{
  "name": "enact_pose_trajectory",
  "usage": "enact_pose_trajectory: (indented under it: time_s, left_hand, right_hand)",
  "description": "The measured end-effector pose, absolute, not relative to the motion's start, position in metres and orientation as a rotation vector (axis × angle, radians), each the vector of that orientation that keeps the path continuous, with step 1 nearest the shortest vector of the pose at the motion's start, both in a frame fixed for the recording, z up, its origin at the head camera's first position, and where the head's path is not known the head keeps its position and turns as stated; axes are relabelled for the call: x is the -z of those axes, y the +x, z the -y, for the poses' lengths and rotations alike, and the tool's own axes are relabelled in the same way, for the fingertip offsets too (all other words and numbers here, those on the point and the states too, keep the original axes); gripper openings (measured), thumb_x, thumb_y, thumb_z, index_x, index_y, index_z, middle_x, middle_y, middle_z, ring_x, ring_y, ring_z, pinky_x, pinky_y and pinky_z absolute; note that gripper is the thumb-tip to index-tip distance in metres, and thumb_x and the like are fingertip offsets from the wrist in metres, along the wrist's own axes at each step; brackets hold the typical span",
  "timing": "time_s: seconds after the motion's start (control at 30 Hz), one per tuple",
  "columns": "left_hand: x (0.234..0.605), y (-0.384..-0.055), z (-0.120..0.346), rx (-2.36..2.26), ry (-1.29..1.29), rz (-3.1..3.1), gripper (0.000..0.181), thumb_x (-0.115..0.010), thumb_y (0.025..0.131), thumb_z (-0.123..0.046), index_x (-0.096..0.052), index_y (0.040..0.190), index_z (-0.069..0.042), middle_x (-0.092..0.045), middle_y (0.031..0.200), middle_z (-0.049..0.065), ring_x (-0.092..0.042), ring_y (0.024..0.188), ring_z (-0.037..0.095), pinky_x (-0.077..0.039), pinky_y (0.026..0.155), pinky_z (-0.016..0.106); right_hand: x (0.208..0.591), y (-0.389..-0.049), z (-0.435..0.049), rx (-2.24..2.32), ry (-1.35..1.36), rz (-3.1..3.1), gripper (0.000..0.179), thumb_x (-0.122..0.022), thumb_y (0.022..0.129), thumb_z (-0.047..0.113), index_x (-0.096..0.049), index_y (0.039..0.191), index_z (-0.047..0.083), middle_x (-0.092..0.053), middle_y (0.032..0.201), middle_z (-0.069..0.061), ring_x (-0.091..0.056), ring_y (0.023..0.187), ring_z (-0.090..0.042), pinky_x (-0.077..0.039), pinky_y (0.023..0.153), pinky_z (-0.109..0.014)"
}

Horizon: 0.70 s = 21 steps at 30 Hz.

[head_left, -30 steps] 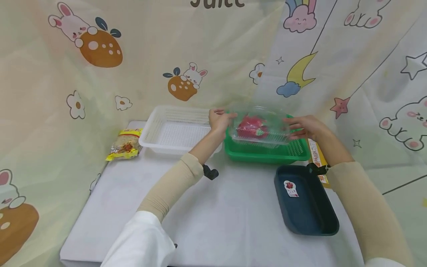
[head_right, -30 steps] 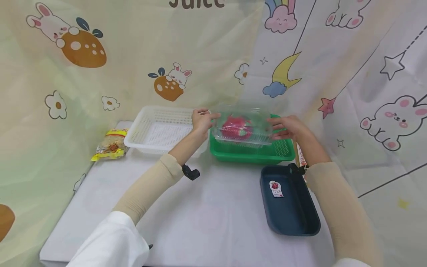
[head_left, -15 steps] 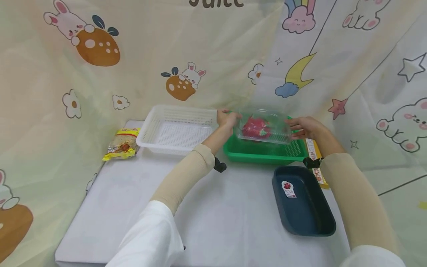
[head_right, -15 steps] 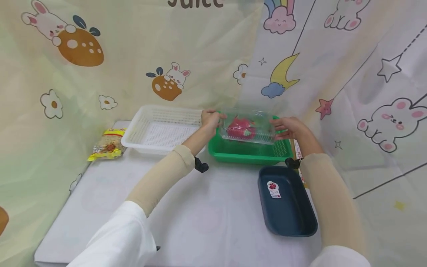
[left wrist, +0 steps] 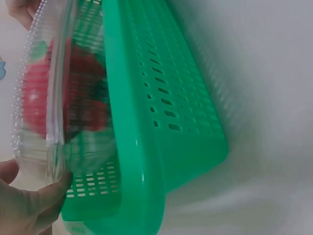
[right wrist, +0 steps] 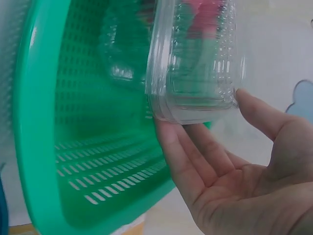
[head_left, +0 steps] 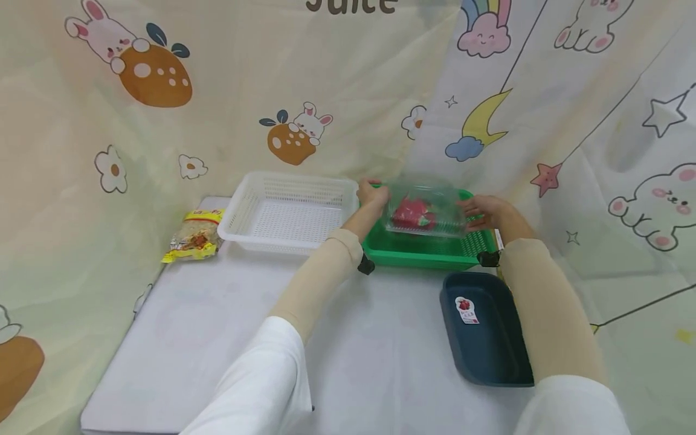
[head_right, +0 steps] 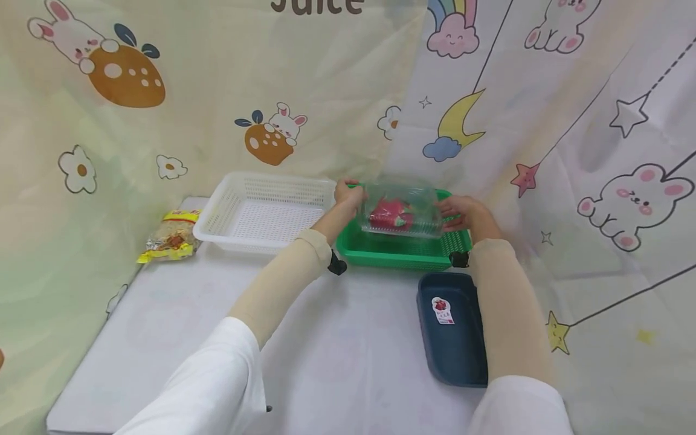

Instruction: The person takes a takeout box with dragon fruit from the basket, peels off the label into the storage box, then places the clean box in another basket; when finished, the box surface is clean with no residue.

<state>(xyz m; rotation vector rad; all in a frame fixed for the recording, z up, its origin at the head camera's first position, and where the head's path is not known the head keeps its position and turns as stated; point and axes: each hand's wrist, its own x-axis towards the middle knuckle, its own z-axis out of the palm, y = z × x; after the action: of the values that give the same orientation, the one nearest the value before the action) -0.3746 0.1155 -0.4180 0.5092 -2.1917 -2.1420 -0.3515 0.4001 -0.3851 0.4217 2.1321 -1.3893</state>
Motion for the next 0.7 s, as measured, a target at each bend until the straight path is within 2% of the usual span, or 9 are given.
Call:
enact_pose_trajectory:
  time_s: [0.13, 0.2, 0.33, 0.47, 0.57, 0.7]
  left_hand:
    - [0.423, -0.377, -0.12, 2.097, 0.493, 2.253, 0.042, -0.064, 0.082, 0.011, -0.059, 0.117, -0.011, -0.045, 0.139, 0.017, -0.052, 0.108, 0.027, -0.05, 0.067, 0.028]
    - [0.425, -0.377, -0.12, 2.049, 0.468, 2.307, 0.04, -0.064, 0.085, 0.008, -0.059, 0.121, -0.01, -0.043, 0.143, 0.019, -0.053, 0.11, 0.027, -0.051, 0.072, 0.029]
    - [0.426, -0.375, -0.117, 1.981, 0.409, 2.368, 0.035, -0.06, 0.091, 0.001, -0.058, 0.126, -0.004, -0.04, 0.147, 0.023, -0.053, 0.119, 0.032, -0.053, 0.09, 0.035]
    - [0.427, -0.373, -0.114, 1.978, 0.394, 2.407, 0.029, -0.059, 0.092, 0.001, -0.055, 0.12, -0.005, -0.039, 0.149, 0.024, -0.053, 0.118, 0.033, -0.054, 0.09, 0.037]
    - [0.43, -0.375, -0.114, 1.948, 0.368, 2.447, 0.028, -0.058, 0.092, 0.001, -0.053, 0.119, -0.006, -0.039, 0.148, 0.023, -0.052, 0.12, 0.033, -0.054, 0.091, 0.037]
    - [0.437, -0.377, -0.117, 1.901, 0.343, 2.498, 0.035, -0.057, 0.092, 0.001, -0.053, 0.126, -0.004, -0.038, 0.15, 0.024, -0.051, 0.125, 0.034, -0.053, 0.095, 0.038]
  right_hand:
    - [0.393, -0.355, -0.4, 1.387, 0.46, -2.111, 0.075, -0.053, 0.11, 0.035, -0.017, 0.165, 0.001, -0.012, 0.171, -0.026, -0.034, 0.144, -0.048, -0.05, 0.109, -0.047]
    - [0.395, -0.355, -0.398, 1.39, 0.464, -2.113, 0.074, -0.052, 0.11, 0.033, -0.015, 0.165, 0.0, -0.011, 0.171, -0.027, -0.032, 0.146, -0.05, -0.047, 0.112, -0.048]
    - [0.394, -0.355, -0.393, 1.394, 0.454, -2.131, 0.066, -0.052, 0.111, 0.03, -0.025, 0.164, 0.001, -0.015, 0.17, -0.028, -0.033, 0.146, -0.053, -0.047, 0.111, -0.05]
    - [0.396, -0.356, -0.391, 1.392, 0.46, -2.108, 0.062, -0.052, 0.111, 0.029, -0.031, 0.162, 0.002, -0.019, 0.169, -0.028, -0.035, 0.145, -0.051, -0.049, 0.11, -0.05]
    - [0.396, -0.356, -0.389, 1.384, 0.465, -2.06, 0.062, -0.048, 0.112, 0.027, -0.025, 0.164, 0.002, -0.013, 0.17, -0.028, -0.029, 0.149, -0.051, -0.044, 0.115, -0.051]
    - [0.399, -0.352, -0.386, 1.393, 0.48, -2.043, 0.062, -0.046, 0.113, 0.025, -0.02, 0.165, 0.003, -0.009, 0.17, -0.028, -0.025, 0.151, -0.051, -0.037, 0.119, -0.053]
